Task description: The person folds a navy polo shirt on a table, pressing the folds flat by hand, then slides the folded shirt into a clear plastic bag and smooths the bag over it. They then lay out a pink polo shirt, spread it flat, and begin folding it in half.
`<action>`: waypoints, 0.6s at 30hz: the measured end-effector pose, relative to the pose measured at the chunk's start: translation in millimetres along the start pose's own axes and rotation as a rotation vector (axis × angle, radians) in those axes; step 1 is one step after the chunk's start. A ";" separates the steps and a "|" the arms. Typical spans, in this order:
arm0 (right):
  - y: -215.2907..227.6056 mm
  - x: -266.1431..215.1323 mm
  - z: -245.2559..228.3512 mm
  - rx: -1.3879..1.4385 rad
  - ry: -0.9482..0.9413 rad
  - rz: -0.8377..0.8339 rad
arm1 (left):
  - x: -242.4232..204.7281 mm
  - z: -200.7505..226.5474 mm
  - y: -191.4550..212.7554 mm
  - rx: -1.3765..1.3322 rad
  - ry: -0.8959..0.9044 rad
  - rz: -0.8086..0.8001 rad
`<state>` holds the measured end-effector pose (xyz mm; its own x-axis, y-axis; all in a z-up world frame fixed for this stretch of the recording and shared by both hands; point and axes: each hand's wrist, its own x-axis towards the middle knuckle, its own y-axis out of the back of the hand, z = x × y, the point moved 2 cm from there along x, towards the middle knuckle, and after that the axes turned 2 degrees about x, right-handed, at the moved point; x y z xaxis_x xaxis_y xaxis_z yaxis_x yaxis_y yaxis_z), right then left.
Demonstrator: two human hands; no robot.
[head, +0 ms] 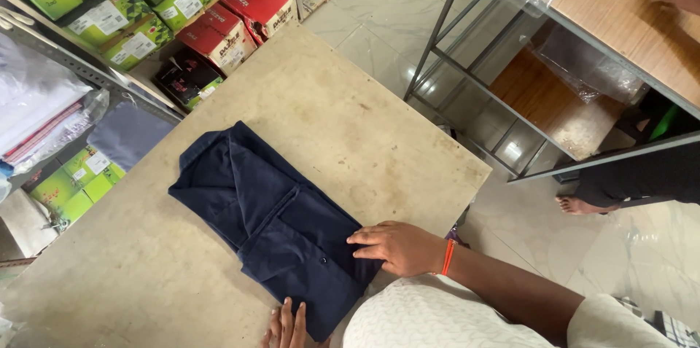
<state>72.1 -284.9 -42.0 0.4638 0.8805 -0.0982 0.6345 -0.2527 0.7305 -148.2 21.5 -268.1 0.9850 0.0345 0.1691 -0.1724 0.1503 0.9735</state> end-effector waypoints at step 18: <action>8.7 1.4 -8.1 0.016 -0.007 -0.001 | 23.7 23.1 47.1 -0.026 0.089 -0.157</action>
<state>73.3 -282.6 -30.4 0.4676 0.8778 -0.1040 0.6447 -0.2582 0.7196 -132.8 6.6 -214.7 0.9954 0.0957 -0.0003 -0.0176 0.1860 0.9824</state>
